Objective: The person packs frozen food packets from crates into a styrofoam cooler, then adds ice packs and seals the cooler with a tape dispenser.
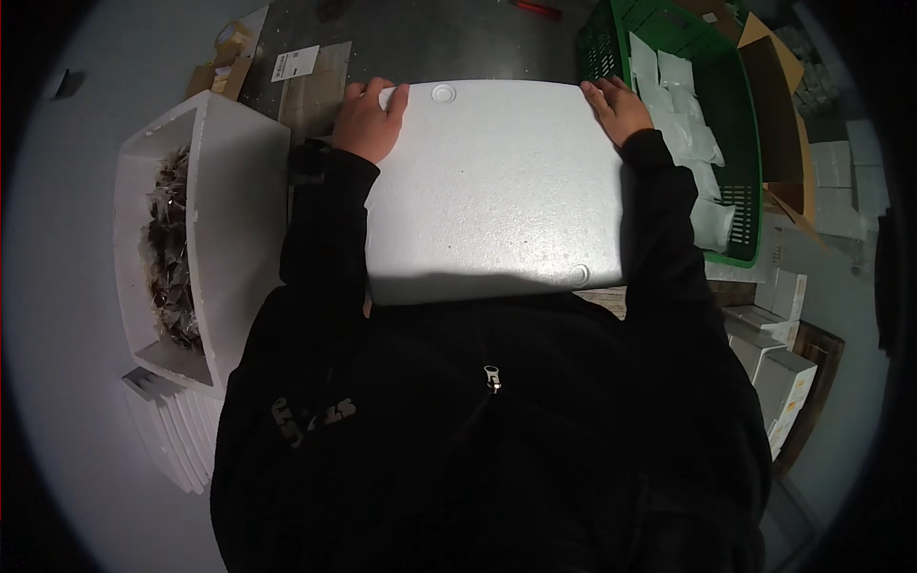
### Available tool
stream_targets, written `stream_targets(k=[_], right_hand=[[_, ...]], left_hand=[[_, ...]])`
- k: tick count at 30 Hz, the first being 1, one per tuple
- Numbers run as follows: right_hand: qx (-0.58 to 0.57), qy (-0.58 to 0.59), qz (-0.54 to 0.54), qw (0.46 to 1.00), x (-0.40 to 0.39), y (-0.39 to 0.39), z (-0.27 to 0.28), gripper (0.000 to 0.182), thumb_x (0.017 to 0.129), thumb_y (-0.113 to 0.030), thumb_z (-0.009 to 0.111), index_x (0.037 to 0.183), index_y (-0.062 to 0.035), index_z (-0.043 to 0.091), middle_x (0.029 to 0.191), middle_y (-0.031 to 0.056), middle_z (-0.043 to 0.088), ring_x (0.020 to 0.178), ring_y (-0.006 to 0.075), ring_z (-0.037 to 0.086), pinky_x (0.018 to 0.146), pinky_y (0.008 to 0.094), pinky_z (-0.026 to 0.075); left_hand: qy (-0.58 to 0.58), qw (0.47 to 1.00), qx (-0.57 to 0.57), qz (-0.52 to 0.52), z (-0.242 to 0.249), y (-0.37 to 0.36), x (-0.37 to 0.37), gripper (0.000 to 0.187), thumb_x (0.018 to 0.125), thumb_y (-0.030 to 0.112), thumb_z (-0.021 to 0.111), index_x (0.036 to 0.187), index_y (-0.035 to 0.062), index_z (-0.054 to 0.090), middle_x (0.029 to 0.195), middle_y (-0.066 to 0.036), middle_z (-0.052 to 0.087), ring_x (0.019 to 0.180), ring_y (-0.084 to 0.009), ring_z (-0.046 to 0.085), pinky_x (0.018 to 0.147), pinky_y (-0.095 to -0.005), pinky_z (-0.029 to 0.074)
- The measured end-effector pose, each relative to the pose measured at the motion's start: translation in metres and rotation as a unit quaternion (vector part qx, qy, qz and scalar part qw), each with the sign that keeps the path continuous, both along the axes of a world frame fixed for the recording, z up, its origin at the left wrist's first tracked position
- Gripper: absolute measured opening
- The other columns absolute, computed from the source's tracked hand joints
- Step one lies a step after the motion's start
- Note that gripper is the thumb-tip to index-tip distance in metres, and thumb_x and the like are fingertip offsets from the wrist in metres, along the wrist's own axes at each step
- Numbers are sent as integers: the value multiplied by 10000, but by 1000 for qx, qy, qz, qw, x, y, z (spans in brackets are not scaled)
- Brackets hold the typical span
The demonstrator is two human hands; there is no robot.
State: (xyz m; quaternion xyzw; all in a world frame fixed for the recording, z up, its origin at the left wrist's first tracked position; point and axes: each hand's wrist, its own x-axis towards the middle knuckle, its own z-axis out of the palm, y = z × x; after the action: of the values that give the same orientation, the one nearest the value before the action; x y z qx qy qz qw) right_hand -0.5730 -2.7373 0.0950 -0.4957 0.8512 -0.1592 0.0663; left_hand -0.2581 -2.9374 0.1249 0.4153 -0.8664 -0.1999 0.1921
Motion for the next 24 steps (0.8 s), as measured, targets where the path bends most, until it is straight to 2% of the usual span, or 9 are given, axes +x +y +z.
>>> stream_targets(k=[3,5,7,9,12,14,16,19,24], right_hand=[[74,233,-49,968,31,-2,34,689,868,-618,402,1339,-117,427,1417,153,349,1343,352,251,1043,531,275],[-140,229,65,961,61,-11,75,725,843,-646,410,1411,-207,306,1487,130,204,1359,369,199,1025,613,234],[-204,249,109,940,107,-17,123,752,824,-645,447,1417,-209,293,1476,146,228,1355,373,210,1033,604,227],[-200,244,107,943,124,-24,95,775,830,-670,400,1430,-201,261,1476,155,223,1369,370,172,1055,601,179],[-2,204,55,978,135,-31,20,773,850,-680,317,1435,-180,251,1481,158,211,1383,360,127,1079,588,113],[22,183,46,982,137,-31,24,771,863,-675,254,1445,-170,223,1485,156,202,1391,353,99,1089,580,67],[18,179,49,982,132,-32,21,758,869,-665,254,1446,-175,217,1485,153,203,1390,354,101,1089,580,64],[3,176,56,983,129,-32,15,692,899,-603,256,1447,-183,213,1486,147,206,1388,355,112,1088,580,62],[-36,153,62,986,132,-27,12,571,948,-439,249,1455,-184,179,1487,150,202,1384,358,127,1085,577,72]], left_hand=[[2,1000,-19,-12,-5,-4,0,353,876,437,504,1033,138,606,1063,-189,531,896,-367,584,772,-428,489],[2,1000,-13,-6,-5,-5,-2,344,867,447,516,1021,154,614,1071,-188,533,909,-369,585,776,-425,489],[9,1000,-13,-11,-4,-5,-2,360,862,452,522,1027,146,612,1066,-187,537,901,-369,589,769,-421,492],[17,1000,-10,-15,-4,-4,-2,375,858,458,528,1033,137,609,1060,-186,541,894,-370,593,761,-418,496],[-10,1000,11,-8,-4,-1,-4,454,859,489,527,1153,144,558,1173,-204,493,1009,-378,545,843,-469,451],[-50,978,-200,39,0,7,-8,559,865,510,513,1282,142,458,1310,-237,377,1181,-418,408,948,-559,331],[17,964,-266,-18,39,22,-19,603,899,484,472,1371,130,345,1397,-250,240,1294,-435,235,1007,-584,202],[109,943,-302,-87,102,71,-24,642,888,480,498,1402,150,299,1421,-253,214,1321,-442,194,1026,-592,164],[-109,939,-206,-254,4,104,-9,661,902,521,402,1438,170,239,1473,-242,131,1357,-441,115,1038,-622,94]])
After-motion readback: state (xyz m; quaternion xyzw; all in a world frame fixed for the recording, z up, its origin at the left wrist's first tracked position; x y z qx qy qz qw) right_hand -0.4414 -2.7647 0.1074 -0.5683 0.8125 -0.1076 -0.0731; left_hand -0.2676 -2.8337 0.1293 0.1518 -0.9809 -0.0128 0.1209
